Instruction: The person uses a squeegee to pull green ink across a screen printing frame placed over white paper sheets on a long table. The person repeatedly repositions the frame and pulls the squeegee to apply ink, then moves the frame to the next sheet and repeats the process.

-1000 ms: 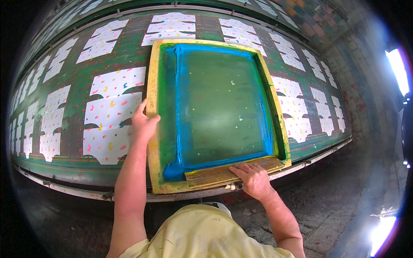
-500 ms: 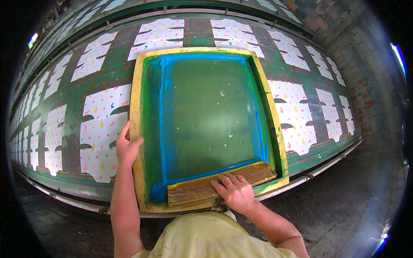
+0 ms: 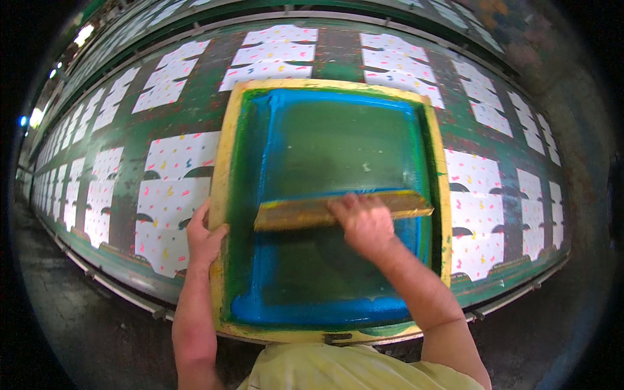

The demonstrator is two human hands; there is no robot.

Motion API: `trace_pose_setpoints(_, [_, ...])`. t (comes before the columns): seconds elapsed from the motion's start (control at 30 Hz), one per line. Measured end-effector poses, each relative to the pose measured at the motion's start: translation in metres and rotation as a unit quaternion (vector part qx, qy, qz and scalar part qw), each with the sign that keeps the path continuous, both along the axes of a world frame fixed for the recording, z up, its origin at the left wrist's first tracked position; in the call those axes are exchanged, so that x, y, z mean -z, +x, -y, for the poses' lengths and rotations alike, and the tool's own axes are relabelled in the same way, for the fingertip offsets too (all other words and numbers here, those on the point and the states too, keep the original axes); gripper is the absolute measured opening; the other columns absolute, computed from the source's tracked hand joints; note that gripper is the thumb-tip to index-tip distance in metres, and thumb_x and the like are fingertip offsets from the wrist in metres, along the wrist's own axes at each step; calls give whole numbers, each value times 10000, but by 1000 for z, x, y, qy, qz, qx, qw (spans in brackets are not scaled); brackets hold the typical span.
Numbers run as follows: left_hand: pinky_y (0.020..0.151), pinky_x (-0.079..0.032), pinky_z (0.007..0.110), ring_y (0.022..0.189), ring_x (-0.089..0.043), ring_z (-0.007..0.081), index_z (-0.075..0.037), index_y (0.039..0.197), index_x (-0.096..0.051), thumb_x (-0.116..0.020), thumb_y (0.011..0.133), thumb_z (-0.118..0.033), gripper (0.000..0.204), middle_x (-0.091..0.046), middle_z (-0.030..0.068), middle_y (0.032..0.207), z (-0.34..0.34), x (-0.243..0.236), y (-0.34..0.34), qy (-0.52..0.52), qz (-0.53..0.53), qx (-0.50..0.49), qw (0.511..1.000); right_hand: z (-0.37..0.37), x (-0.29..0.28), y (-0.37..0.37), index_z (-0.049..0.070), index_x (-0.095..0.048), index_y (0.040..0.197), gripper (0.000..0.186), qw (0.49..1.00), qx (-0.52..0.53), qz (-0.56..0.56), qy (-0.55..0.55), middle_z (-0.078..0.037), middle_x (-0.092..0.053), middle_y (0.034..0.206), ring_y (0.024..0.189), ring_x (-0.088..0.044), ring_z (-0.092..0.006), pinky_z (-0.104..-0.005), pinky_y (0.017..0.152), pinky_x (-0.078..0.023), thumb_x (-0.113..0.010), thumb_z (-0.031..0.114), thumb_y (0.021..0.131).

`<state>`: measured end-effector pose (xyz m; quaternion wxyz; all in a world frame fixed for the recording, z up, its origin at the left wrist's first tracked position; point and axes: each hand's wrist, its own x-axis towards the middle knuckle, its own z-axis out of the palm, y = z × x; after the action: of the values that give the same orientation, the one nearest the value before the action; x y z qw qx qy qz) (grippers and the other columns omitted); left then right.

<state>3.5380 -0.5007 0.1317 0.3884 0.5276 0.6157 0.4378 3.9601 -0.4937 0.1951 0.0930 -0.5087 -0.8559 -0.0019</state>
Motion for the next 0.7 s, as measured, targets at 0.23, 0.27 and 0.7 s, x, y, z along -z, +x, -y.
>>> trace_pose_setpoints(0.23, [1114,-559,441,1253,-705,349,-5,1456,-714,-873,795,14,680,-747,193,1318,6,-6,2,120,-303,4,945,-162,12,9,220,-786,1292,448,995,57,60,62,-99,-763,1174,1111,-773,-310,-459,976,-612,-736,57,878])
trace_pose_setpoints(0.27, [1109,-551,466,1251,-691,388,-14,1387,-759,-895,804,-34,599,-747,210,1329,6,-8,5,126,-300,-4,946,-182,11,11,215,-783,1298,453,994,64,61,67,-102,-767,1189,1119,-777,-315,-462,973,-620,-732,51,879])
trace_pose_setpoints(0.7, [1035,-554,499,1159,-690,413,-12,1316,-764,-866,842,-82,490,-757,193,1228,-1,-24,18,127,-363,1,923,-294,-2,40,174,-784,1310,401,993,87,75,19,-186,-814,1207,1108,-802,-400,-531,984,-653,-656,111,934])
